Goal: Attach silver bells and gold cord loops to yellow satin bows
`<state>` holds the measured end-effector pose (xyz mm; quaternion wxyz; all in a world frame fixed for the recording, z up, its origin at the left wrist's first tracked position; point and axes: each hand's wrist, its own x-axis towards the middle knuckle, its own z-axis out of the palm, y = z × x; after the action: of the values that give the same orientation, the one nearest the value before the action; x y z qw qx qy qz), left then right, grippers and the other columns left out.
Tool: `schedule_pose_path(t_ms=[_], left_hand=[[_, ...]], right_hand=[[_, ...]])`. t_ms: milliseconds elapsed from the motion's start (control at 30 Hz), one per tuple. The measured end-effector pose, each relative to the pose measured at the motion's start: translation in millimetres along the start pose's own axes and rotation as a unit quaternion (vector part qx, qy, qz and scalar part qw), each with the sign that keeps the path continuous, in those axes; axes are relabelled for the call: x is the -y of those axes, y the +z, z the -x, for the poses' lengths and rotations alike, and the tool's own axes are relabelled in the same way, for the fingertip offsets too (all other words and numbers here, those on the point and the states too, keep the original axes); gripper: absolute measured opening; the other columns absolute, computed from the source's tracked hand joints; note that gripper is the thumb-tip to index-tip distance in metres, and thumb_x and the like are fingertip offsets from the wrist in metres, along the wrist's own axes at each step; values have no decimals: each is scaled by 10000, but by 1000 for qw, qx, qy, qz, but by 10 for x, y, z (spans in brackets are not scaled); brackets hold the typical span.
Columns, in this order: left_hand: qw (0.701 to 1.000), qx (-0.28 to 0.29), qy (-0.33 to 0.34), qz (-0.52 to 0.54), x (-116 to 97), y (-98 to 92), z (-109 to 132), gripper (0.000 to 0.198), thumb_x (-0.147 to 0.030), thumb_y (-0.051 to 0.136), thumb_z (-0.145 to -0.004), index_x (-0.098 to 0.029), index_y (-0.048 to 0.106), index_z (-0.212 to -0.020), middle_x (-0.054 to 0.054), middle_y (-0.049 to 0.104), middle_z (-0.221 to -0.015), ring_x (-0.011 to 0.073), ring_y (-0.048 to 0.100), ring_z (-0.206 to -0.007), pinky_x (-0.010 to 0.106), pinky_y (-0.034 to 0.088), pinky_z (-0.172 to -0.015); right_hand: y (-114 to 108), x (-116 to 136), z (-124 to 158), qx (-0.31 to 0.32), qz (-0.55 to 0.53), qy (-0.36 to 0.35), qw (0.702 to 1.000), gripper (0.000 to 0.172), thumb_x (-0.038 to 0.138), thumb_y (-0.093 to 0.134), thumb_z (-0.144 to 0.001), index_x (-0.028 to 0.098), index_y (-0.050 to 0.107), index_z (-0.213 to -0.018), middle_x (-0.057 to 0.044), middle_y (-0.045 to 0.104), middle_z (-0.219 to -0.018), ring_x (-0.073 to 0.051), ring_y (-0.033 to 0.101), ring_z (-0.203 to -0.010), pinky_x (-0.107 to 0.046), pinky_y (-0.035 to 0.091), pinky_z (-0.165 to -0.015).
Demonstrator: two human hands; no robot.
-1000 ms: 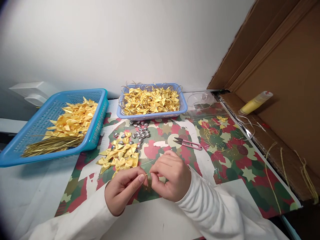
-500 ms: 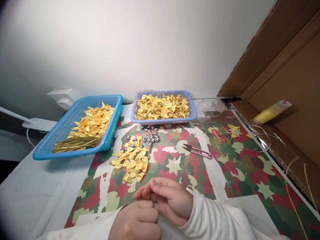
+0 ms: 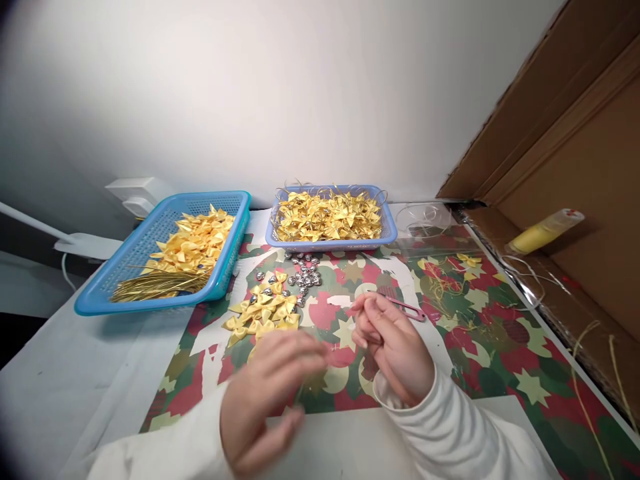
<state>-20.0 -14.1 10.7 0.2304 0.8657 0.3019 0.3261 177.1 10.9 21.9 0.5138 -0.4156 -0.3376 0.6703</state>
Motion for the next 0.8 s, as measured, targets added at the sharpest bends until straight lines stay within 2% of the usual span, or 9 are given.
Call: schedule_pose_path(t_ms=[67, 133, 300, 400, 467, 600, 667, 733, 800], left_hand=[[982, -17, -101, -161, 137, -207, -41, 313, -161, 442, -743, -188, 572, -1026, 94, 630, -1007, 256, 519, -944, 396, 356, -792], [953, 24, -151, -263, 278, -328, -43, 235, -178, 489, -711, -197, 610, -911, 81, 634, -953, 259, 518, -890, 388, 355, -736], [933, 103, -174, -299, 455, -292, 2, 172, -266, 579, -704, -225, 646, -858, 62, 605, -871, 219, 498, -757, 341, 354, -641], [931, 100, -173, -304, 483, -244, 5, 119, -269, 570, -740, -223, 650, -815, 59, 598, -839, 206, 485, -716, 329, 349, -615], [937, 72, -169, -298, 503, -256, -3, 106, -257, 546, -765, -210, 642, -768, 62, 596, -853, 203, 489, -724, 327, 362, -619], [965, -42, -144, -216, 500, -341, -46, 136, -276, 554, -786, -199, 667, -787, 55, 546, -835, 171, 498, -723, 305, 415, -657], [969, -114, -168, -140, 450, -369, -72, 137, -280, 580, -782, -191, 679, -815, 24, 503, -730, 139, 483, -641, 273, 412, -607], [957, -173, -233, -19, 371, -366, -95, 135, -276, 605, -772, -180, 677, -834, -8, 492, -634, 109, 457, -547, 249, 389, -536], [918, -206, -305, 149, 285, -336, -112, 148, -291, 621, -762, -168, 661, -834, -20, 528, -584, 100, 478, -511, 236, 394, -504]], right_hand=[[-42, 62, 2, -33, 34, -62, 997, 159, 324, 488, -878, 204, 591, -864, 53, 261, -559, -102, 250, -498, -240, 323, -481], [-75, 120, 13, -53, 72, -122, 989, 142, 297, 478, -879, 219, 584, -932, 38, 320, -570, -118, 311, -513, -259, 348, -497], [-80, 140, 78, -53, 151, -174, 972, 123, 347, 465, -898, 253, 529, -946, -13, 580, -646, -155, 492, -591, -270, 404, -525], [-56, 73, 90, -32, 160, -153, 975, 122, 357, 495, -889, 243, 533, -868, -14, 648, -670, -141, 526, -590, -253, 420, -531], [-43, 25, 75, -21, 152, -126, 980, 130, 355, 507, -886, 232, 539, -857, -11, 664, -660, -127, 531, -571, -238, 420, -525], [-25, -32, 31, -17, 131, -94, 987, 157, 364, 544, -862, 210, 550, -828, -9, 666, -627, -109, 516, -538, -225, 422, -518], [-13, -46, 25, -15, 127, -82, 988, 160, 356, 560, -852, 201, 557, -812, -11, 668, -627, -102, 502, -522, -221, 421, -510], [2, -65, 33, -12, 120, -72, 990, 152, 342, 570, -846, 196, 563, -803, -7, 668, -618, -93, 493, -504, -212, 417, -495], [21, -98, 44, -4, 110, -64, 992, 144, 332, 576, -842, 195, 564, -801, 0, 666, -606, -83, 492, -486, -196, 413, -477]])
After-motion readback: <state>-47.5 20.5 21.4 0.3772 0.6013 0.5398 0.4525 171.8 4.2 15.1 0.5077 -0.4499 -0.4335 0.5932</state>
